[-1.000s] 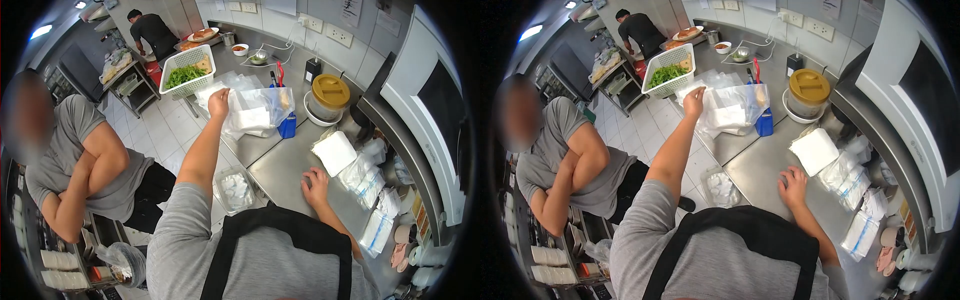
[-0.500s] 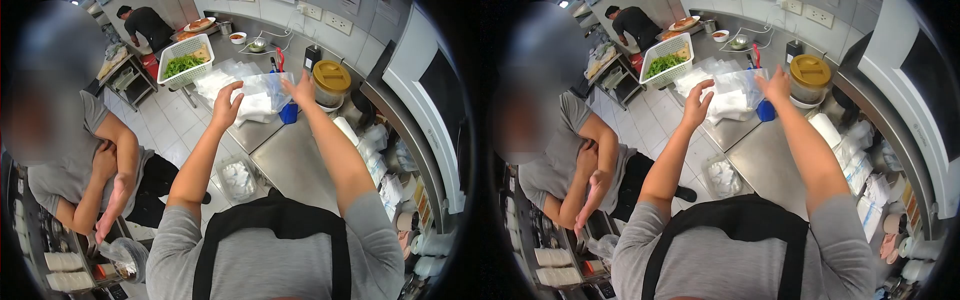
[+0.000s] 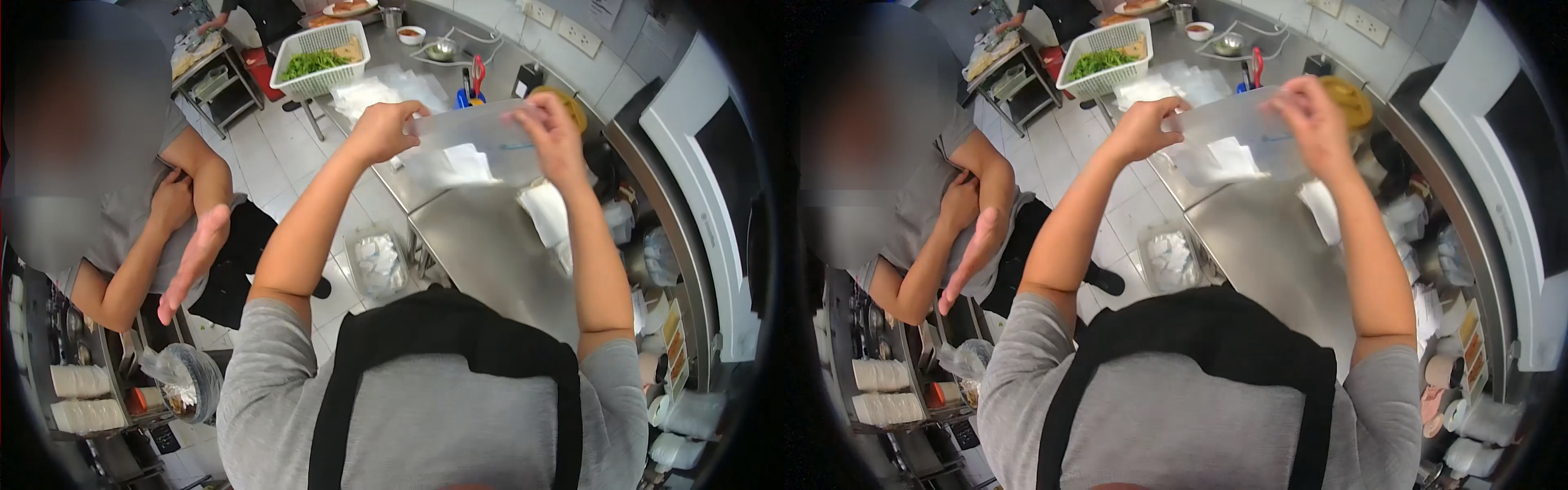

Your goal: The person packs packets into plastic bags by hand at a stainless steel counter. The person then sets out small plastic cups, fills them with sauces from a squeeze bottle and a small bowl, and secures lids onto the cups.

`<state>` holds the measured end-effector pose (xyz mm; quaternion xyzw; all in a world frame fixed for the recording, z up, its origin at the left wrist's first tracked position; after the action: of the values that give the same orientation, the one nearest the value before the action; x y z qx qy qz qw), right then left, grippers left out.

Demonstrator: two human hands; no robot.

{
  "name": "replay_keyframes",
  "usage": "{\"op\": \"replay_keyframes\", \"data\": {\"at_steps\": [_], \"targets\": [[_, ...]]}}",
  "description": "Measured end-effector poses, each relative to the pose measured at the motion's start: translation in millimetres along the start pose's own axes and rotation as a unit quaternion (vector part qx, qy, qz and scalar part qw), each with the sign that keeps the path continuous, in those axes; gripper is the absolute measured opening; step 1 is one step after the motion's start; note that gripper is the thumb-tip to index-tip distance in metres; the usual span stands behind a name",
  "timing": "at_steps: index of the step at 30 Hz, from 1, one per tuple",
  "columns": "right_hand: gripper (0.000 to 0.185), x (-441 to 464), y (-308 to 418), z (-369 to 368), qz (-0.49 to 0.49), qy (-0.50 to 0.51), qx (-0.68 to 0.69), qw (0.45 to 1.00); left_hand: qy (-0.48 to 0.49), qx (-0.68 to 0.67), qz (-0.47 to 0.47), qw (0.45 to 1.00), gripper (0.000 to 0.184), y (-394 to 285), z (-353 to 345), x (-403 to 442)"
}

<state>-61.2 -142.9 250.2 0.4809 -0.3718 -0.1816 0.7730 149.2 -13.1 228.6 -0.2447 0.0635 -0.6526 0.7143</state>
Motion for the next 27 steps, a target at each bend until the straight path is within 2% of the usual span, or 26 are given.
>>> {"op": "replay_keyframes", "data": {"at_steps": [2, 3, 5, 8, 9, 10, 13, 16, 18, 22, 25, 27], "targets": [[0.016, -22, -20, 30, -0.041, -0.031, 0.090, 0.995, 0.094, -0.053, 0.029, 0.994, 0.029, 18, -22, -4], [0.015, -37, -34, 43, -0.072, -0.033, 0.049, 0.996, 0.098, -0.183, 0.054, 0.977, 0.011, 36, -46, -6], [0.015, -67, -67, 61, -0.121, -0.028, -0.030, 0.992, 0.040, -0.249, -0.014, 0.968, 0.007, 39, -82, -11], [0.017, -121, -77, 70, -0.088, -0.078, -0.023, 0.993, -0.047, -0.353, -0.089, 0.930, 0.007, 24, -96, -31], [0.016, -143, -87, 79, -0.142, -0.084, -0.152, 0.975, -0.045, -0.350, -0.129, 0.927, 0.008, 15, -97, -43], [0.015, -164, -88, 73, -0.155, -0.061, -0.118, 0.979, -0.037, -0.349, -0.172, 0.921, 0.010, 6, -98, -54], [0.012, -230, -115, 57, -0.209, -0.002, -0.001, 0.978, 0.028, -0.279, -0.185, 0.942, 0.012, 8, -144, -87], [0.014, -271, -137, 40, -0.165, 0.074, -0.153, 0.971, 0.109, -0.187, -0.143, 0.966, 0.016, 21, -193, -113], [0.011, -275, -125, 32, -0.118, 0.042, -0.214, 0.969, 0.079, -0.193, -0.163, 0.964, 0.018, 31, -206, -121], [0.008, -272, -126, 32, -0.066, 0.039, -0.286, 0.955, -0.007, -0.181, -0.118, 0.976, 0.018, 19, -206, -130], [0.011, -271, -143, 37, -0.197, -0.105, -0.277, 0.935, -0.093, -0.140, -0.051, 0.984, 0.017, 15, -211, -124], [0.014, -262, -154, 33, -0.245, -0.177, -0.200, 0.932, -0.162, -0.125, -0.032, 0.978, 0.012, 12, -216, -117]]}}
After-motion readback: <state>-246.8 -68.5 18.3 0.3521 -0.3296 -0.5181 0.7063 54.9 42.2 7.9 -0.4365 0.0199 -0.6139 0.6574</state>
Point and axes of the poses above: each hand's wrist, its own x-axis towards the middle knuckle, its own z-axis out of the back of the hand, y = z × x, the point moved 4 cm from there along x, towards the middle knuckle, and after that the axes turned 5 degrees about -z, right-handed, at the moved point
